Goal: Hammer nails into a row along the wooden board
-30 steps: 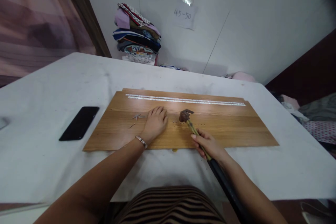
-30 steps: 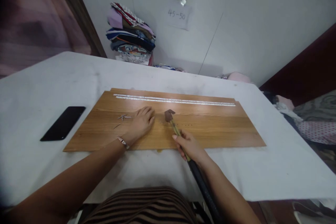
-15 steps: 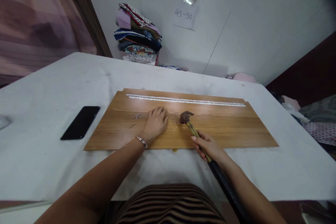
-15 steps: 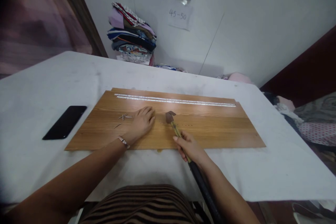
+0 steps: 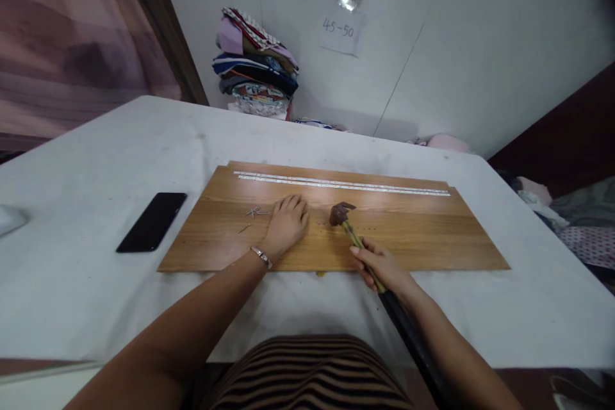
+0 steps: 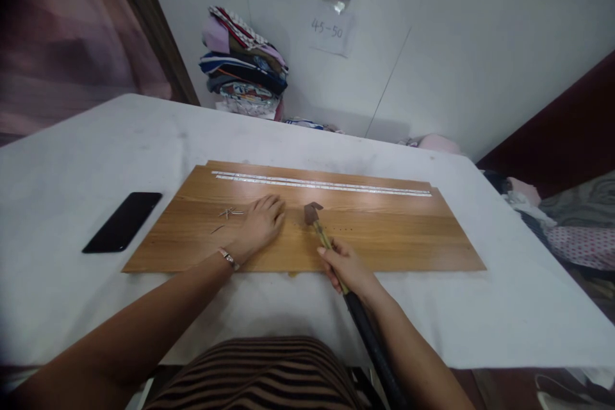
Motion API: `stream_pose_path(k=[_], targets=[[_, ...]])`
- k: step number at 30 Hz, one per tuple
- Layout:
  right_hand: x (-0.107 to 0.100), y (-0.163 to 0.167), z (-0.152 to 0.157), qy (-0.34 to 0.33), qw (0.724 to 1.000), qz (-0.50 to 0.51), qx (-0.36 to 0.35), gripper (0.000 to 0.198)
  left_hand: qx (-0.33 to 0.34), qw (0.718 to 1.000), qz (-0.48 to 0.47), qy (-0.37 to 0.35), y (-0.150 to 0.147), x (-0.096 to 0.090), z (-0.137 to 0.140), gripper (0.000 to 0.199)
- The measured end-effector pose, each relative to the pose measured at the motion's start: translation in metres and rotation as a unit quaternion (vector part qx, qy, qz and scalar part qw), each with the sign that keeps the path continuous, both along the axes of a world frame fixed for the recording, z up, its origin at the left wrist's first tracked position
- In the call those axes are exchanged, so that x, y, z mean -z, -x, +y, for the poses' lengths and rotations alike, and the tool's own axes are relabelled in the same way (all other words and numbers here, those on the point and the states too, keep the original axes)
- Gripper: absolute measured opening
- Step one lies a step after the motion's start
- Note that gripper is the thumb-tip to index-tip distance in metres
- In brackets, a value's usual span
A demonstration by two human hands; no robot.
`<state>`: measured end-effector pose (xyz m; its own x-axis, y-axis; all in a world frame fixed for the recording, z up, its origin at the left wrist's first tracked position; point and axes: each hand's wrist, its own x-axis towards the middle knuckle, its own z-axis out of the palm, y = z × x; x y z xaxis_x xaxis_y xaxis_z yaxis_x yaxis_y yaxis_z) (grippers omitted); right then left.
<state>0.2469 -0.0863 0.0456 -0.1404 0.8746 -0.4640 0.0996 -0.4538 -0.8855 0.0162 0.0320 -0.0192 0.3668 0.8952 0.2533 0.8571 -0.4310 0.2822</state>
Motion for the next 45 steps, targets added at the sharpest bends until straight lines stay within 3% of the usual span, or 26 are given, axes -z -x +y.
stream_pose_path(k=[5, 13, 22, 30, 45], targets=[[-0.009, 0.001, 0.000, -0.002, 1.000, 0.002, 0.005, 0.052, 0.002, 1.000, 0.002, 0.009, 0.000, -0.001, 0.000, 0.037], [0.004, 0.003, 0.001, 0.003, 1.000, 0.009, 0.004, 0.058, 0.002, 1.000, -0.002, 0.005, -0.001, 0.000, 0.000, 0.036], [-0.002, 0.000, 0.000, 0.002, 1.000, 0.010, -0.001, 0.052, 0.006, 1.000, -0.014, 0.008, 0.000, -0.001, -0.001, 0.034], [0.013, -0.003, -0.001, -0.001, 1.000, 0.012, -0.004, 0.054, -0.002, 1.000, 0.000, 0.005, -0.001, -0.002, -0.001, 0.031], [0.007, 0.002, -0.001, 0.005, 1.000, 0.014, 0.001, 0.055, 0.009, 1.000, -0.015, 0.005, 0.002, -0.002, -0.003, 0.036]])
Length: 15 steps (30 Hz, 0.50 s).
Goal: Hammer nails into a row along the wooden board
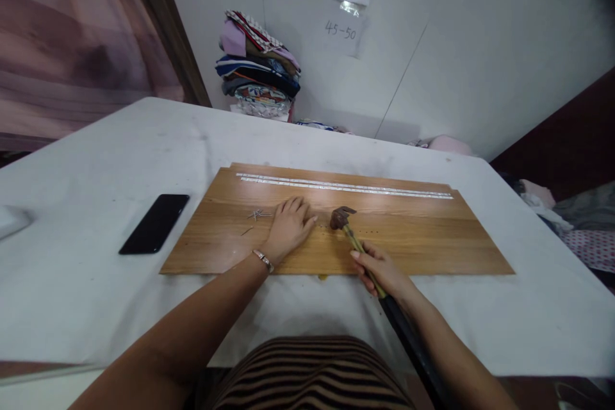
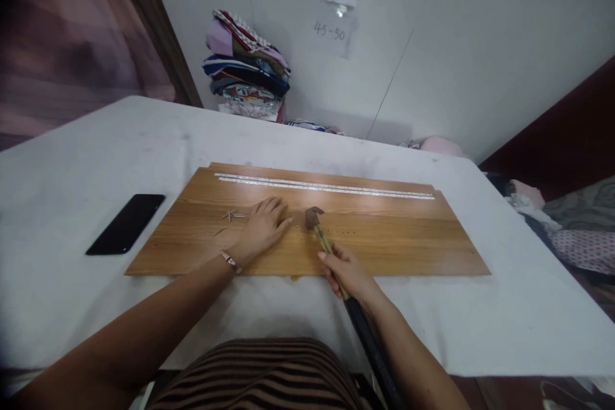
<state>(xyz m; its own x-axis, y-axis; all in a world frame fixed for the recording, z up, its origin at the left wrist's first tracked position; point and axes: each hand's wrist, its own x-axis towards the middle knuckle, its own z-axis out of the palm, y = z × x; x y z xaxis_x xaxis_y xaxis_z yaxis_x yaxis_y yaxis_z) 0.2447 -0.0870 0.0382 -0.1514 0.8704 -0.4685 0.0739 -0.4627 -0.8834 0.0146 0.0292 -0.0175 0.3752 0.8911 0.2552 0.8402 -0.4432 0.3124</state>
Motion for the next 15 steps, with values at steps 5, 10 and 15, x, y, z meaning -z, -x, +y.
stream_pose_path(k=[5, 10, 15], targets=[[-0.0068, -0.0008, -0.0008, -0.005, 1.000, -0.001, 0.005, 0.054, -0.003, 1.000, 0.014, 0.002, -0.0011, -0.0005, -0.0005, 0.047], [-0.0046, 0.0019, -0.0008, -0.003, 1.000, 0.003, 0.005, 0.057, 0.000, 1.000, 0.026, 0.006, -0.0020, -0.0048, -0.0027, 0.060], [-0.0035, 0.0000, -0.0022, -0.006, 1.000, 0.006, 0.004, 0.054, 0.003, 1.000, 0.028, -0.003, -0.0018, -0.0036, -0.0026, 0.058]])
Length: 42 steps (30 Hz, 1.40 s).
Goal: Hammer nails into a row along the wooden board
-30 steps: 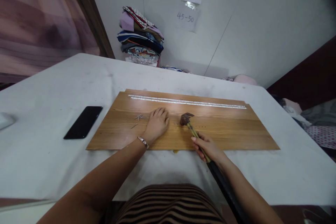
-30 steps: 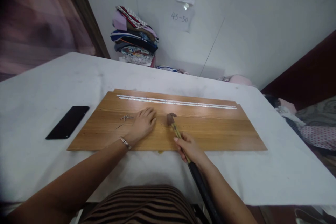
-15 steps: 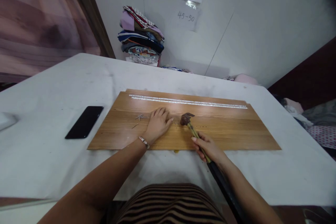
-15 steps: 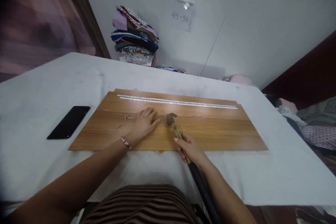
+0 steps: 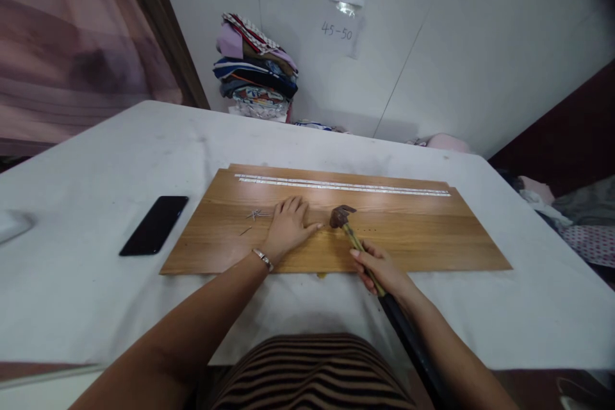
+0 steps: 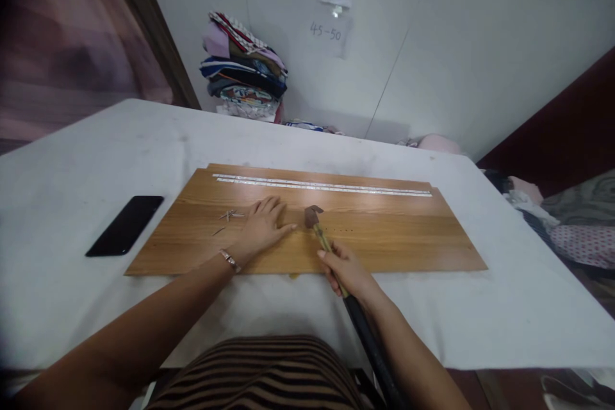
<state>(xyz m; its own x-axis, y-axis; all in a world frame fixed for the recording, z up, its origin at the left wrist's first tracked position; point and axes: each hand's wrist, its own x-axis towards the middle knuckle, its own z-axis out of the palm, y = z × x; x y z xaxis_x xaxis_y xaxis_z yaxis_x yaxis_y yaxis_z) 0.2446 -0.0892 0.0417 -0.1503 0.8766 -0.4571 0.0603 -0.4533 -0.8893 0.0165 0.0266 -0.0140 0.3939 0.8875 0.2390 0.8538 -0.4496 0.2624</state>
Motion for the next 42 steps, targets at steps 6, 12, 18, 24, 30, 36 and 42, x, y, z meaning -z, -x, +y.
stream_pose_path(k=[6, 12, 18, 24, 30, 36, 42], targets=[[-0.0011, -0.0014, 0.0011, 0.008, 1.000, 0.004, 0.000, 0.056, 0.000, 1.000, -0.003, 0.011, 0.0006, 0.0068, 0.0030, 0.063], [0.0005, -0.0010, 0.0009, 0.003, 1.000, 0.003, 0.008, 0.057, 0.005, 1.000, 0.014, 0.027, 0.0023, 0.0046, 0.0029, 0.058], [-0.0014, -0.0007, 0.0005, -0.002, 1.000, 0.003, 0.000, 0.055, -0.003, 0.999, 0.019, 0.030, 0.0021, 0.0039, 0.0036, 0.048], [0.0009, 0.0000, 0.0027, 0.001, 1.000, 0.002, -0.003, 0.057, -0.008, 0.999, 0.018, 0.030, 0.0006, 0.0002, 0.0025, 0.048], [-0.0036, -0.0032, 0.0027, -0.006, 1.000, -0.008, -0.001, 0.055, -0.011, 0.999, 0.019, 0.038, -0.0005, -0.0006, 0.0026, 0.048], [0.0023, -0.0019, 0.0023, 0.002, 1.000, -0.013, 0.002, 0.055, -0.003, 1.000, 0.013, 0.026, -0.0005, 0.0004, 0.0019, 0.046], [0.0011, -0.0010, 0.0016, -0.004, 1.000, 0.004, 0.014, 0.058, 0.005, 1.000, 0.001, 0.007, 0.0014, 0.0015, 0.0010, 0.039]])
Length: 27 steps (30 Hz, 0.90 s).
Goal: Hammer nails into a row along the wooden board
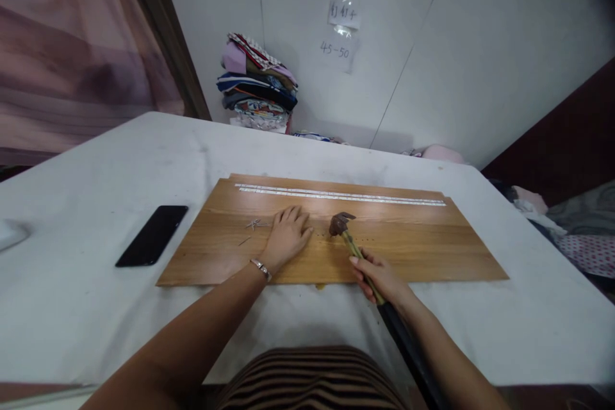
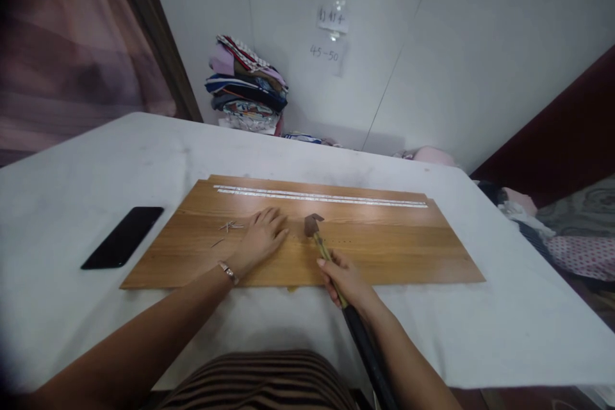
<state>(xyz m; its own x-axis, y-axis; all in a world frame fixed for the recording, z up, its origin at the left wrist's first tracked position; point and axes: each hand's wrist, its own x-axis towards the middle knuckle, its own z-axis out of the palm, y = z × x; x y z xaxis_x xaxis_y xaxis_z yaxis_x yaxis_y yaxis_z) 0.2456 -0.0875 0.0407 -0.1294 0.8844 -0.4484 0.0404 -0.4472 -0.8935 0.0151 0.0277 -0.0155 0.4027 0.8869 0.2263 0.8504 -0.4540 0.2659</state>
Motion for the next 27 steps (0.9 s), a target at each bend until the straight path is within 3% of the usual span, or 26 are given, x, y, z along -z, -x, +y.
stream_pose_path(k=[8, 27], targets=[[0.001, 0.004, 0.003, 0.011, 1.000, 0.005, -0.014, 0.061, 0.002, 1.000, 0.005, -0.024, 0.000, 0.009, 0.005, 0.035], [0.006, -0.001, 0.003, -0.007, 1.000, 0.004, -0.021, 0.060, 0.014, 0.999, -0.011, -0.032, 0.001, 0.007, 0.004, 0.031]])
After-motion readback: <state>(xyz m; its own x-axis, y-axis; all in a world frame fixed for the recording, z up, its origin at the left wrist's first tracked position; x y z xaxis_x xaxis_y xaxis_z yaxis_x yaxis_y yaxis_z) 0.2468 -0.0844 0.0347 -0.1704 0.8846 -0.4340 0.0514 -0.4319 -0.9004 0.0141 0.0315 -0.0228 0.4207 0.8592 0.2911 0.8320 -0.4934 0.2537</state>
